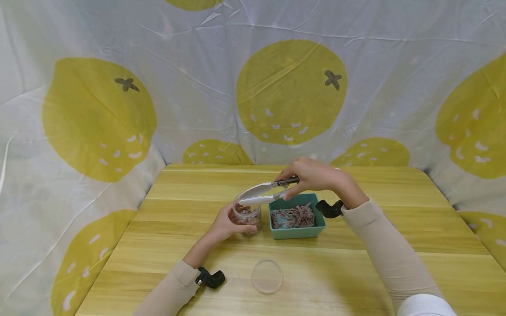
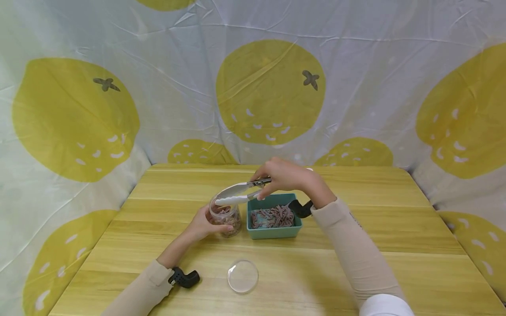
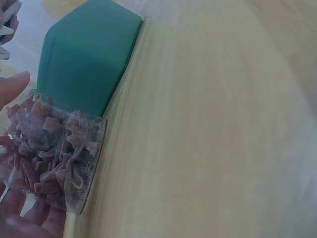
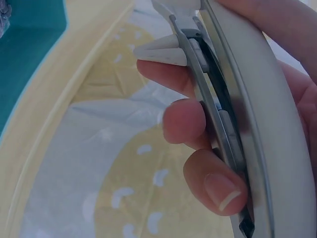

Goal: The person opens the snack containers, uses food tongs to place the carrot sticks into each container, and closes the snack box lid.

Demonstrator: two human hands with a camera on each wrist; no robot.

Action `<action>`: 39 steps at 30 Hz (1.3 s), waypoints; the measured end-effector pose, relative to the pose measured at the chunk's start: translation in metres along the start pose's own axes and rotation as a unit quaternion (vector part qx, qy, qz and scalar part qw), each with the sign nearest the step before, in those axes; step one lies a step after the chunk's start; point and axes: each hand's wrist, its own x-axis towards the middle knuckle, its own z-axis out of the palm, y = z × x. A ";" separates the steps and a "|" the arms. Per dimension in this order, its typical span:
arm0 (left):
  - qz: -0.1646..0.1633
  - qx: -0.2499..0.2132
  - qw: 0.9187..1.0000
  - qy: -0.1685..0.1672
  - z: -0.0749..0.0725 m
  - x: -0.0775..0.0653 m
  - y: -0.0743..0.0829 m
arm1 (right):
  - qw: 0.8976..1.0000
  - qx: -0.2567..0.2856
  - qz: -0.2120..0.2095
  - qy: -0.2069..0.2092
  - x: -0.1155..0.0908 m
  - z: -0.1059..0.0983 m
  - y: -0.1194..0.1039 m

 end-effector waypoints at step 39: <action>0.015 -0.003 1.000 -0.017 -0.001 -0.002 0.001 | 0.962 0.152 0.118 0.195 -0.057 0.046 0.009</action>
